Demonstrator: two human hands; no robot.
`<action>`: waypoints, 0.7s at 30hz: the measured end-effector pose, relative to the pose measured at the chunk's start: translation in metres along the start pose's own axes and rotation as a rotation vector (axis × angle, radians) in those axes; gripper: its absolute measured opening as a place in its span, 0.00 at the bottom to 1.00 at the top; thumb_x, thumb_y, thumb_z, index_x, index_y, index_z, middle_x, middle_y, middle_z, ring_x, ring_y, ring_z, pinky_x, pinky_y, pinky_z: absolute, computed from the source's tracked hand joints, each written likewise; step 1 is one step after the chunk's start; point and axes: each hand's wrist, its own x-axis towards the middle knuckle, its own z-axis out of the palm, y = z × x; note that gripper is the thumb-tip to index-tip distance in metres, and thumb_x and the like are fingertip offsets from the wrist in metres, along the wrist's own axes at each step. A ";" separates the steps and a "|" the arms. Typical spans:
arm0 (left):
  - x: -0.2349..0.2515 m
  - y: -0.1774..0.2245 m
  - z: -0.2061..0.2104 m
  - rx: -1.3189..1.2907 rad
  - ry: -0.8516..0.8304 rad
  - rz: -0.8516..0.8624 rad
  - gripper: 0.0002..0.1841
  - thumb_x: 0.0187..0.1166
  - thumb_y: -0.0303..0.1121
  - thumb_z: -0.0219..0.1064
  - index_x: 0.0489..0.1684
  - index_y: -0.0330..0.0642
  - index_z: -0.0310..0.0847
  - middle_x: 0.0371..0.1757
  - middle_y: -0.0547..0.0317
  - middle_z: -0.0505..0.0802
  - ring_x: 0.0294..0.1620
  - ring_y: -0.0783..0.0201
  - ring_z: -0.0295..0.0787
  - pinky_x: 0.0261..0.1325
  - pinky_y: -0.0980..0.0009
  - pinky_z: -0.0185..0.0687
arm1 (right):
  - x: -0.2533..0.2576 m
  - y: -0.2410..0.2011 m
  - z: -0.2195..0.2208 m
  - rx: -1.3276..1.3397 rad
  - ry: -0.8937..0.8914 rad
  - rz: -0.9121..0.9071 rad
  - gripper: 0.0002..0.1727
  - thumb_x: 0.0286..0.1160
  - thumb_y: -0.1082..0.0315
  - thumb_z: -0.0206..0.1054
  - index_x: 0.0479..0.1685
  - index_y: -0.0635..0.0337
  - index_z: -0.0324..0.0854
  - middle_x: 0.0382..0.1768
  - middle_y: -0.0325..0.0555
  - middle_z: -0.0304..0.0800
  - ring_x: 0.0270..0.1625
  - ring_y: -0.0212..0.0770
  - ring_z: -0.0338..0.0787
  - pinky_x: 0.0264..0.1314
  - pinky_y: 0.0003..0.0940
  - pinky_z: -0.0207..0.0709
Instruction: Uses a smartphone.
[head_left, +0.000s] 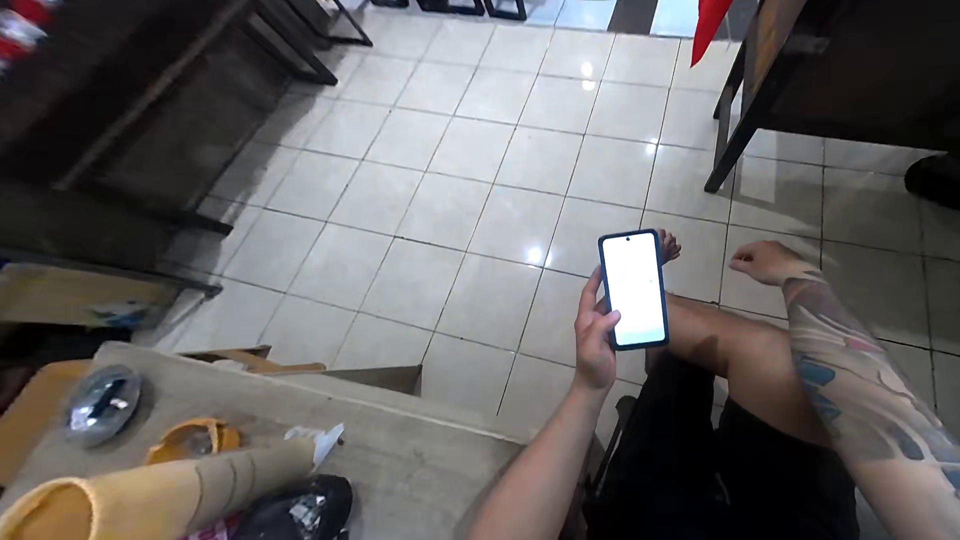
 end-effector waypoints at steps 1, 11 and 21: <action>0.000 0.000 -0.001 0.004 -0.013 0.003 0.36 0.79 0.42 0.54 0.94 0.61 0.52 0.70 0.43 0.86 0.61 0.50 0.89 0.62 0.48 0.86 | 0.000 0.000 0.000 0.005 -0.013 0.005 0.17 0.84 0.57 0.68 0.60 0.59 0.89 0.55 0.62 0.92 0.61 0.65 0.90 0.67 0.72 0.75; -0.001 0.002 0.000 0.022 -0.055 0.016 0.34 0.82 0.41 0.50 0.94 0.63 0.51 0.74 0.48 0.83 0.60 0.56 0.89 0.58 0.54 0.88 | 0.001 0.010 0.001 -0.043 0.004 0.013 0.13 0.85 0.61 0.66 0.57 0.54 0.92 0.49 0.58 0.95 0.54 0.62 0.92 0.63 0.71 0.76; -0.002 0.005 0.000 0.045 -0.056 0.016 0.34 0.82 0.40 0.48 0.94 0.65 0.50 0.74 0.48 0.83 0.59 0.56 0.89 0.54 0.55 0.89 | 0.000 -0.002 -0.001 -0.059 0.034 0.015 0.11 0.75 0.64 0.75 0.49 0.60 0.90 0.46 0.62 0.92 0.54 0.65 0.90 0.59 0.73 0.76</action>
